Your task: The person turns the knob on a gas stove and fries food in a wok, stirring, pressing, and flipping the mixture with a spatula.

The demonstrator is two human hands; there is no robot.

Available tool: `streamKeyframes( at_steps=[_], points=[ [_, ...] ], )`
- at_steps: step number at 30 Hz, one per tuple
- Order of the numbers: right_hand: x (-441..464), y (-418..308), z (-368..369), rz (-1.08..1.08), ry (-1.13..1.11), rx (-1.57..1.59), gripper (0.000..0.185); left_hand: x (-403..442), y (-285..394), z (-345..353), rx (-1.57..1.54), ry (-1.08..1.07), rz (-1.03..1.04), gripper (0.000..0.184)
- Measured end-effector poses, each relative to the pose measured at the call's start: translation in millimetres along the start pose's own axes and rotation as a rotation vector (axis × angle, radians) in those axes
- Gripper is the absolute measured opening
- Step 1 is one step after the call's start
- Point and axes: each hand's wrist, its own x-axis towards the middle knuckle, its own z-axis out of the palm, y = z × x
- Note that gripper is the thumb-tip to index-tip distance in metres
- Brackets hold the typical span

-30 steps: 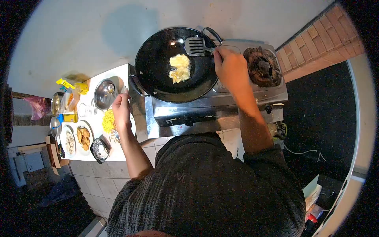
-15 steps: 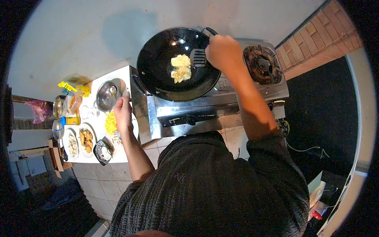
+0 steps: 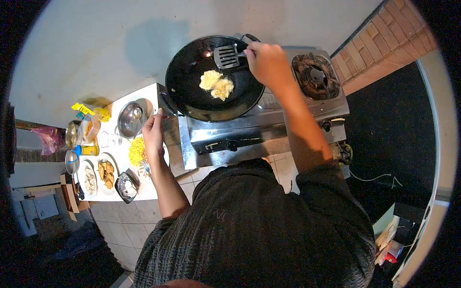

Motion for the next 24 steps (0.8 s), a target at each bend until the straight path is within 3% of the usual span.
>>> streamKeyframes(
  at_steps=[4, 14, 16, 24],
  points=[
    [-19, -4, -17, 0.092, 0.041, 0.025, 0.016, -1, 2, -1, -0.025, 0.0, 0.008, 0.031],
    [-45, 13, 4, 0.076, 0.108, 0.041, 0.018, 9, -11, -2, -0.056, 0.066, 0.119, 0.024],
    [-50, 16, 11, 0.143, 0.02, -0.119, 0.018, 6, -9, 0, -0.058, 0.045, 0.164, 0.024],
    [-58, -9, -9, 0.123, 0.011, 0.019, 0.018, -6, 5, 2, -0.038, 0.016, 0.122, 0.025]
  ],
)
